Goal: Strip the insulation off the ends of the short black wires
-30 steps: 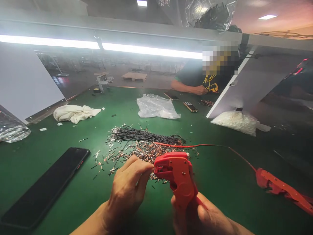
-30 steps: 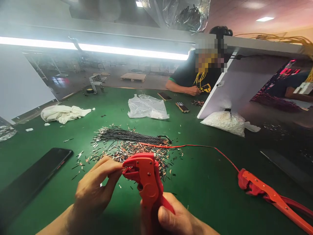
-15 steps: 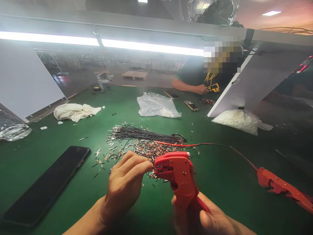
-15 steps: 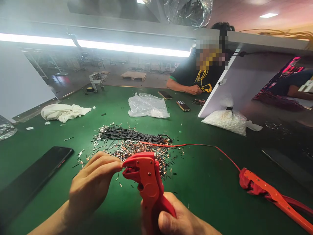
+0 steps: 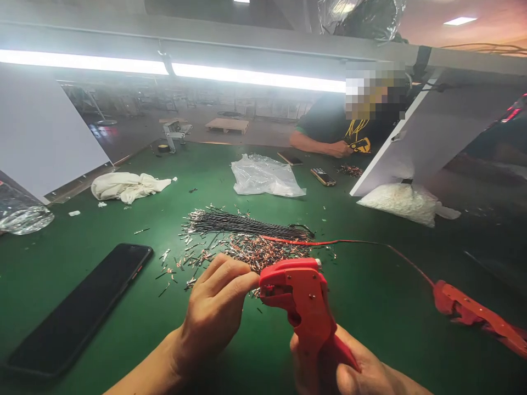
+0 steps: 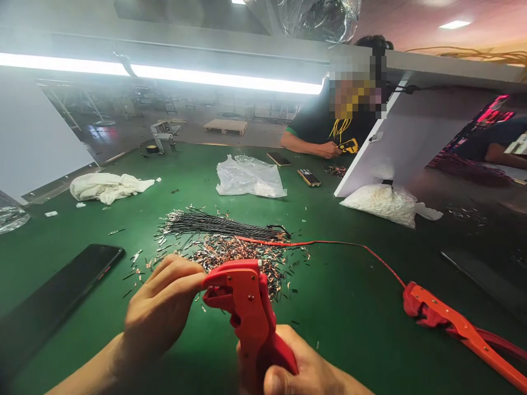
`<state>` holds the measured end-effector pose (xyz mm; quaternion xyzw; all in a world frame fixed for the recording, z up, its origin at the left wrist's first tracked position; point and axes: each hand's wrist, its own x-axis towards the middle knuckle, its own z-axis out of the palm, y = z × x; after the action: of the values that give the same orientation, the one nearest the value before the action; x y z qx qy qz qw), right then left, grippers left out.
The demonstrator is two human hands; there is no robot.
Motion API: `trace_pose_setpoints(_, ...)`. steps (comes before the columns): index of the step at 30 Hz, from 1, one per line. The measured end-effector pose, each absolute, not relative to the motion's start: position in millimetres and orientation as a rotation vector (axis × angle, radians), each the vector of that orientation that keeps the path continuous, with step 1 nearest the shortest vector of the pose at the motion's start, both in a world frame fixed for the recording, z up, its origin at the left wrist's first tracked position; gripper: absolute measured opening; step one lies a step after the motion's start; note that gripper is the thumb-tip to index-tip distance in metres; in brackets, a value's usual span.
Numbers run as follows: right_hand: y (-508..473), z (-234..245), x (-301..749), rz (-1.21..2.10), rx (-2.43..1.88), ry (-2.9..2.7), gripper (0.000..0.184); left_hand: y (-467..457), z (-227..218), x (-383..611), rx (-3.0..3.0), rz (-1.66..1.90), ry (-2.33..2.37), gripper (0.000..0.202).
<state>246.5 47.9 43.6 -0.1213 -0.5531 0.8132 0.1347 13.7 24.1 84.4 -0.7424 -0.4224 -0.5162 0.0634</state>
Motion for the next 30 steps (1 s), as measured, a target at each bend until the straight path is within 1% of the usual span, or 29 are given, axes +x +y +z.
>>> trace_pose_setpoints(5, 47, 42, 248, 2.319, -0.382, -1.613, 0.063, 24, 84, 14, -2.254, -1.595, -1.263, 0.027)
trace_pose_setpoints(9, 43, 37, 251, 2.304, -0.5, -1.582, 0.057, 24, 83, 15, -2.277, -1.602, -1.243, 0.024)
trace_pose_setpoints(12, 41, 33, 251, 2.279, -0.537, -1.588, 0.057, 24, 81, 16, -2.297, -1.588, -1.222, 0.027)
trace_pose_setpoints(15, 42, 33, 251, 2.242, -0.525, -1.611, 0.057, 25, 79, 15, -2.31, -1.566, -1.218, 0.028)
trace_pose_setpoints(19, 43, 40, 254, 2.224, -0.493, -1.624, 0.058, 29, 78, 12, -2.331, -1.524, -1.228, 0.022)
trace_pose_setpoints(22, 43, 43, 255, 2.188, -0.519, -1.624, 0.053, 30, 78, 10, -2.36, -1.45, -1.218, 0.019)
trace_pose_setpoints(26, 39, 41, 253, 2.088, -0.585, -1.592, 0.052, 29, 77, 12, -2.371, -1.382, -1.24, 0.023)
trace_pose_setpoints(30, 40, 45, 248, 2.183, -0.528, -1.534, 0.052, 29, 73, 14, -2.307, -1.355, -1.31, 0.023)
